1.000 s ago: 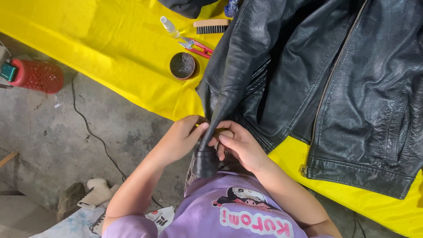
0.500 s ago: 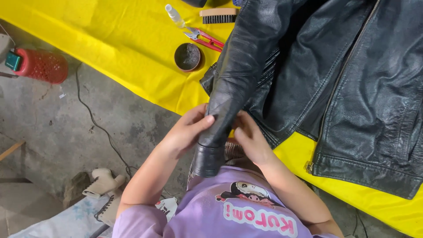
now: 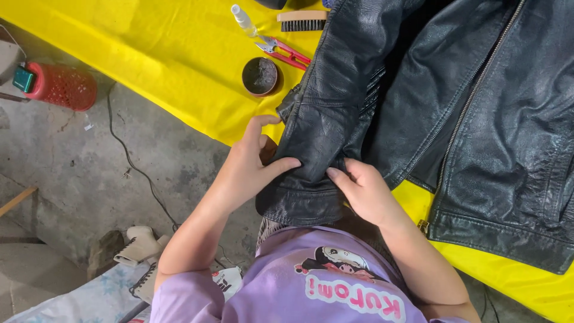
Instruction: The person cleans a black leather jacket laid on a yellow-covered table. They use a small brush to apply a dark substance from a tin, then a wooden brush to spread it, and a spray bottle to apply liquid. The person repeatedly rubs the treated area with a cloth and continues brushing and wiping the jacket surface.
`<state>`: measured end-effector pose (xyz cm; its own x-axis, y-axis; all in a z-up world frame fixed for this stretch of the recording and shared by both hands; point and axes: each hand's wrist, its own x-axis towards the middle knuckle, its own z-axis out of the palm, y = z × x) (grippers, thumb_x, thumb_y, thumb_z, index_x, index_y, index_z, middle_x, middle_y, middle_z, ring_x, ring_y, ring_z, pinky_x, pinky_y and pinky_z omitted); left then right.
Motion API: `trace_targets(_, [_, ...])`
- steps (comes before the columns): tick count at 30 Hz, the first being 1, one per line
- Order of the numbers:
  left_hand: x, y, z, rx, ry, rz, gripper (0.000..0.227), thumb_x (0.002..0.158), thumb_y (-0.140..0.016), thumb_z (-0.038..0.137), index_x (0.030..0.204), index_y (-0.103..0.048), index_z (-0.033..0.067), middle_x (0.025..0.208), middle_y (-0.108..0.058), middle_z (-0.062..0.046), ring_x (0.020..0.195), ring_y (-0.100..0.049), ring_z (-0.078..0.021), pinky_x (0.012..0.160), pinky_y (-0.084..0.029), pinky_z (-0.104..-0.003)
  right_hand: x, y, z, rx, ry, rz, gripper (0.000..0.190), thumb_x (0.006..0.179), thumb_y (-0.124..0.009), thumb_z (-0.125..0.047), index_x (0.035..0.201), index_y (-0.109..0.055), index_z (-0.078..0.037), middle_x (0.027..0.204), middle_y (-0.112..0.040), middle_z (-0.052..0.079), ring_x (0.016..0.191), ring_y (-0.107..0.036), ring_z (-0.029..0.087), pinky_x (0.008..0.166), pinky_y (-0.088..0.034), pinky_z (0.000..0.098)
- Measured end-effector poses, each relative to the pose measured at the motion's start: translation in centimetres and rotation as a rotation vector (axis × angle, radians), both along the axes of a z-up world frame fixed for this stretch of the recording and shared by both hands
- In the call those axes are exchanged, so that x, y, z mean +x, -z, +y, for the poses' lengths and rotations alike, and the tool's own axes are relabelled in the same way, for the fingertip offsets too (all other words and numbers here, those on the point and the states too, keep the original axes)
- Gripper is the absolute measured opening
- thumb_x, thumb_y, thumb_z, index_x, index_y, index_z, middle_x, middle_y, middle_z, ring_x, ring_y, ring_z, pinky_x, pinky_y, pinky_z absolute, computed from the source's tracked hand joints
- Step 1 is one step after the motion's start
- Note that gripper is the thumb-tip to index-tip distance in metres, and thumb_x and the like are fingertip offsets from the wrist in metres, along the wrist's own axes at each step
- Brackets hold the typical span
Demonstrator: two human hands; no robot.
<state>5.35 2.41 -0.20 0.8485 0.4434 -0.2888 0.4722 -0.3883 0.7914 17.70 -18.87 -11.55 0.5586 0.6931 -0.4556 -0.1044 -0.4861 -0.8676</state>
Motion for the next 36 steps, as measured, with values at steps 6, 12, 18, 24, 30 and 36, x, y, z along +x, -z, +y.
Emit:
trace_targets(6, [0.6,4.4,2.2,-0.060,0.029,0.160,0.044,0.097,-0.072,0.028,0.125,-0.059,-0.0029,0.095,-0.070,-0.025,0.093,-0.075,-0.0365,0.081,-0.062,-0.046,0.1,1.5,-0.3,0.007,-0.091,-0.075,0.018,0.100,-0.068,-0.021,0.105,-0.078,-0.007,0.096,-0.075,0.015,0.087,-0.076,0.030,0.080,-0.063,0.0364])
trace_targets(12, [-1.9,7.2,4.4,-0.748,-0.351,-0.126,0.041,0.097,-0.065,0.012,0.135,-0.062,-0.0052,0.123,-0.068,-0.023,0.118,-0.067,-0.0349,0.104,-0.053,-0.048,-0.9,-2.2,1.0,0.185,-0.125,-0.024,0.021,0.100,-0.064,-0.015,0.109,-0.078,-0.003,0.100,-0.074,0.014,0.093,-0.077,0.025,0.080,-0.064,0.0356])
trace_targets(18, [-2.3,12.6,7.6,-1.134,-0.373,-0.223,0.047,0.092,-0.059,0.009,0.137,-0.061,-0.0043,0.124,-0.067,-0.027,0.116,-0.067,-0.0415,0.099,-0.054,-0.054,-1.1,-1.9,1.3,0.327,-0.004,-0.040,0.021,0.098,-0.068,-0.014,0.114,-0.076,-0.002,0.100,-0.074,0.012,0.087,-0.077,0.020,0.074,-0.064,0.0307])
trace_targets(24, [-3.4,12.0,7.6,-0.835,-0.404,-0.095,0.045,0.098,-0.060,0.012,0.140,-0.059,-0.0030,0.131,-0.061,-0.019,0.126,-0.059,-0.0306,0.108,-0.048,-0.050,0.2,-2.4,0.5,0.377,0.073,-0.241,0.018,0.099,-0.068,-0.010,0.113,-0.076,-0.003,0.094,-0.071,0.009,0.078,-0.073,0.016,0.065,-0.059,0.0262])
trace_targets(30, [-3.0,4.1,7.2,-0.016,-0.157,0.063,0.036,0.105,-0.060,0.025,0.135,-0.064,0.0047,0.124,-0.064,-0.021,0.123,-0.064,-0.0384,0.099,-0.055,-0.047,0.3,-2.2,0.6,0.449,0.084,-0.359,0.017,0.097,-0.069,-0.009,0.111,-0.076,-0.003,0.100,-0.073,0.009,0.079,-0.071,0.018,0.066,-0.057,0.0259])
trace_targets(36, [5.7,2.3,2.7,0.503,0.086,-0.423,0.043,0.099,-0.074,0.006,0.138,-0.057,-0.0014,0.150,-0.042,-0.030,0.144,-0.038,-0.0546,0.118,-0.039,-0.060,-0.1,-2.0,1.3,0.280,-0.049,-0.936,0.029,0.099,-0.070,-0.021,0.122,-0.070,-0.004,0.124,-0.065,0.017,0.116,-0.065,0.034,0.093,-0.051,0.0475])
